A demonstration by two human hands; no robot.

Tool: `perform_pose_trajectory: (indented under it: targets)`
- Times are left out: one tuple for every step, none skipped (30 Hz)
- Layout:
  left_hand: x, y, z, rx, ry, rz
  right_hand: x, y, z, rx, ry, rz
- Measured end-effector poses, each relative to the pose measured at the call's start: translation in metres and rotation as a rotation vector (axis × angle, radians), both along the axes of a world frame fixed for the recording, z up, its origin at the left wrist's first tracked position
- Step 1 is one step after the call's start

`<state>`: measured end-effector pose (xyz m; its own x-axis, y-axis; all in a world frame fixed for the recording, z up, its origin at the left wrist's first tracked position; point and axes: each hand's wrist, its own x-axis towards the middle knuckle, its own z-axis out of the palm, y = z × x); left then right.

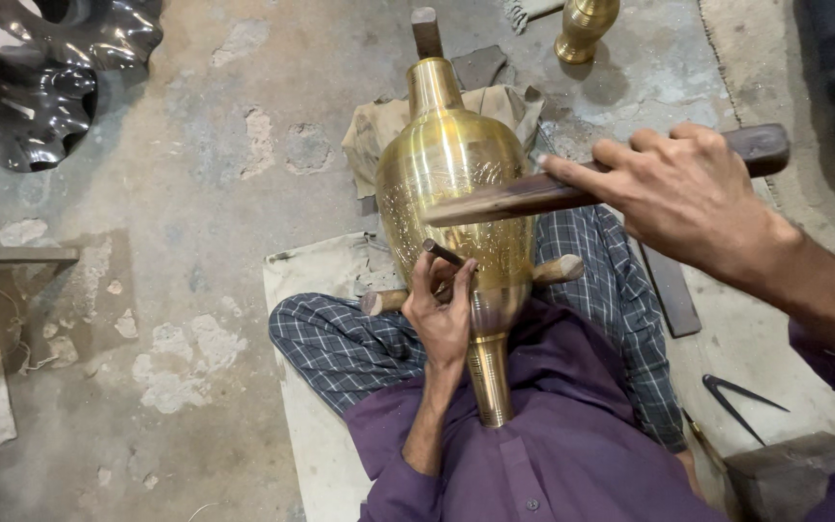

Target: The person sits cross-legged on the floor with a large brass vase braced between their feet and engraves a decorative pattern into its surface. They hold a small chisel against the brass with one hand and repeatedly strike it with a wooden mallet held in the other hand, repositioning the chisel across the vase body as they work.

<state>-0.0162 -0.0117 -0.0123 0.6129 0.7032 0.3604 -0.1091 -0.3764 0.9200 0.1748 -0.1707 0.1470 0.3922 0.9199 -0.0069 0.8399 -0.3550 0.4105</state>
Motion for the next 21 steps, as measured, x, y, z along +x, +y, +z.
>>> perform_pose_trajectory:
  targets:
    - [0.0, -0.001, -0.001, -0.014, 0.019, 0.001, 0.0, 0.0, 0.001, 0.024, 0.042, -0.003]
    - [-0.001, -0.001, -0.002, -0.028, 0.038, 0.003, 0.0, -0.001, 0.002, 0.049, 0.084, -0.004]
    - [-0.001, -0.001, -0.003, -0.042, 0.058, 0.006, -0.001, -0.001, 0.004, 0.074, 0.126, -0.005]
    - [-0.001, -0.002, -0.005, -0.038, 0.044, 0.006, -0.003, 0.0, 0.007, 0.15, 0.192, 0.024]
    - [-0.001, -0.002, -0.006, -0.033, 0.031, 0.005, -0.005, 0.0, 0.009, 0.227, 0.257, 0.051]
    - [0.0, -0.002, -0.008, -0.028, 0.017, 0.004, -0.007, 0.001, 0.012, 0.305, 0.322, 0.077]
    - [0.0, -0.002, -0.008, -0.029, 0.03, 0.005, -0.008, 0.002, 0.015, 0.217, 0.214, 0.102]
    - [0.0, -0.002, -0.009, -0.029, 0.04, 0.005, -0.009, 0.004, 0.017, 0.129, 0.103, 0.126]
    - [0.0, -0.002, -0.009, -0.029, 0.05, 0.006, -0.011, 0.007, 0.019, 0.041, -0.007, 0.148]
    - [0.0, -0.001, -0.009, -0.022, 0.046, 0.013, -0.012, 0.009, 0.02, 0.099, 0.011, 0.162]
    - [0.0, -0.002, -0.009, -0.018, 0.042, 0.021, -0.014, 0.013, 0.02, 0.155, 0.029, 0.176]
    - [-0.001, -0.002, -0.008, -0.013, 0.039, 0.03, -0.015, 0.016, 0.019, 0.212, 0.049, 0.19]
    - [-0.001, -0.002, -0.007, -0.016, 0.026, 0.018, -0.016, 0.017, 0.019, 0.288, 0.174, 0.173]
    - [-0.001, -0.002, -0.006, -0.02, 0.011, 0.008, -0.017, 0.018, 0.019, 0.361, 0.3, 0.158]
    - [-0.001, -0.002, -0.005, -0.024, -0.004, -0.003, -0.017, 0.019, 0.018, 0.434, 0.425, 0.141]
    - [-0.001, -0.001, -0.005, -0.049, 0.052, 0.004, -0.017, 0.019, 0.017, 0.298, 0.288, 0.127]
    - [-0.001, -0.001, -0.004, -0.076, 0.111, 0.01, -0.016, 0.018, 0.016, 0.16, 0.152, 0.11]
    - [-0.002, 0.0, -0.004, -0.102, 0.172, 0.013, -0.016, 0.016, 0.015, 0.024, 0.019, 0.089]
    - [-0.001, 0.0, -0.005, -0.09, 0.133, -0.005, -0.015, 0.017, 0.012, 0.127, 0.075, 0.098]
    - [0.0, 0.001, -0.005, -0.079, 0.093, -0.022, -0.014, 0.018, 0.009, 0.231, 0.13, 0.108]
    - [0.001, 0.001, -0.006, -0.069, 0.053, -0.035, -0.012, 0.019, 0.006, 0.333, 0.185, 0.12]
